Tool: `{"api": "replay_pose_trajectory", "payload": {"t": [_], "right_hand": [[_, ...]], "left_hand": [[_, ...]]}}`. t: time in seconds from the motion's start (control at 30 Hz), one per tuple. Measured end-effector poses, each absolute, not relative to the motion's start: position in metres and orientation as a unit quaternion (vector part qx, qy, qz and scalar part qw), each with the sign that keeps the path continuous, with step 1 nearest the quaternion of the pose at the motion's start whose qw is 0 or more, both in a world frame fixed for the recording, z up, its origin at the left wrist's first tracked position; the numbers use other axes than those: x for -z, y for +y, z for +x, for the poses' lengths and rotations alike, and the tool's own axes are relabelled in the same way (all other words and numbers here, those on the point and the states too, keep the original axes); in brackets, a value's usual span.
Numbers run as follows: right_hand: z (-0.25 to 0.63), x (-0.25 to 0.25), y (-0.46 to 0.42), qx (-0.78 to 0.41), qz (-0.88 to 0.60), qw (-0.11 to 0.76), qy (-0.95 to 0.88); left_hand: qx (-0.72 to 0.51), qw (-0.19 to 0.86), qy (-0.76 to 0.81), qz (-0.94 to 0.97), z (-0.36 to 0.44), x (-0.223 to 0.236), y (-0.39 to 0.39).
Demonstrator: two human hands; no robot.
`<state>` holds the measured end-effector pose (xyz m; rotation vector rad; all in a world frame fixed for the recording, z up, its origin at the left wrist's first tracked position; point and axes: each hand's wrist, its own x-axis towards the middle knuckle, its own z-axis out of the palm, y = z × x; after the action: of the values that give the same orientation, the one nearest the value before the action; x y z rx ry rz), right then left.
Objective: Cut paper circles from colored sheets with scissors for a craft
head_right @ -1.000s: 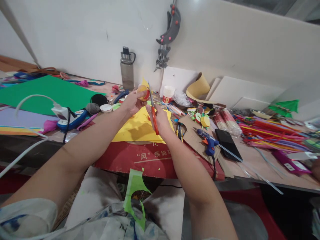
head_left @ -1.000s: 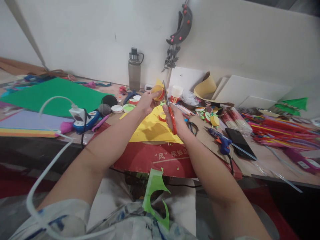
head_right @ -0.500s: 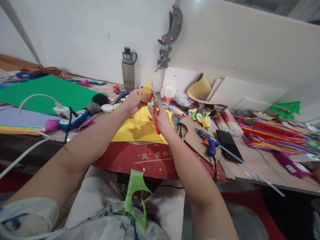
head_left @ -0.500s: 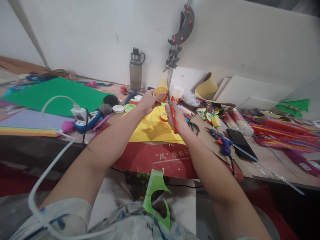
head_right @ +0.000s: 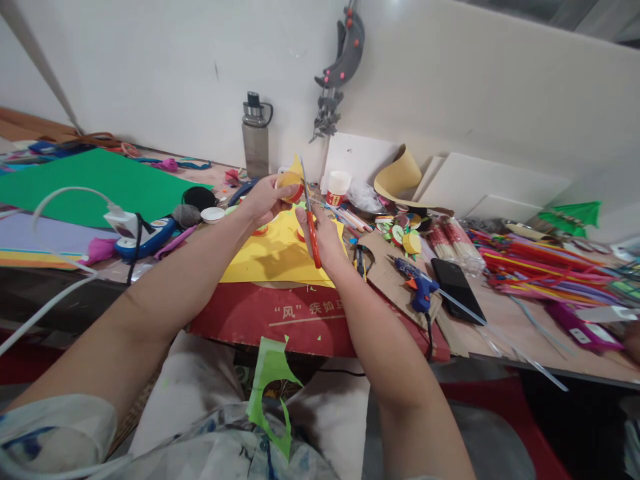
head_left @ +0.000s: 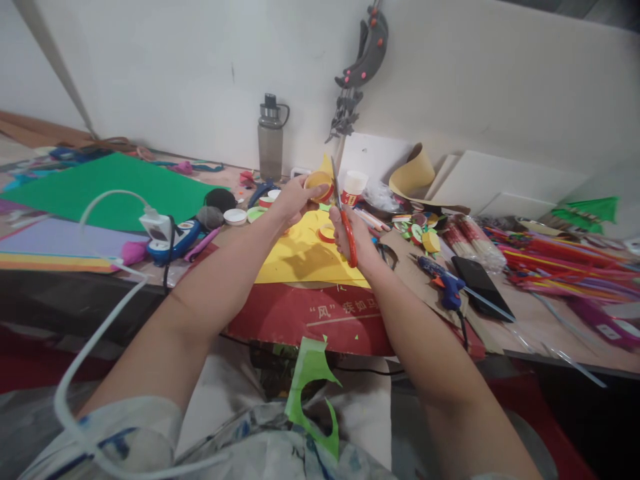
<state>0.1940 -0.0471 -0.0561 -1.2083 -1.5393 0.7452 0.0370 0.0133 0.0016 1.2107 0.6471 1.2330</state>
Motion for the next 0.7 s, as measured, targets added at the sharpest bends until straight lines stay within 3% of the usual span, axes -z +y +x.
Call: {"api": "replay_pose_trajectory", "payload": {"t": [0.33,0.7], "right_hand": [[0.19,0.052,-0.054,-0.328,-0.5,0.508,-0.62],[0.191,0.05,-0.05,-0.332,-0.466,0.5,-0.65]], "left_hand": [[-0.579,0.655,0.255,0.414,0.052,0.013,0.014],[-0.558,0.624,0.251,0.486,0.046,0.01,0.016]]}}
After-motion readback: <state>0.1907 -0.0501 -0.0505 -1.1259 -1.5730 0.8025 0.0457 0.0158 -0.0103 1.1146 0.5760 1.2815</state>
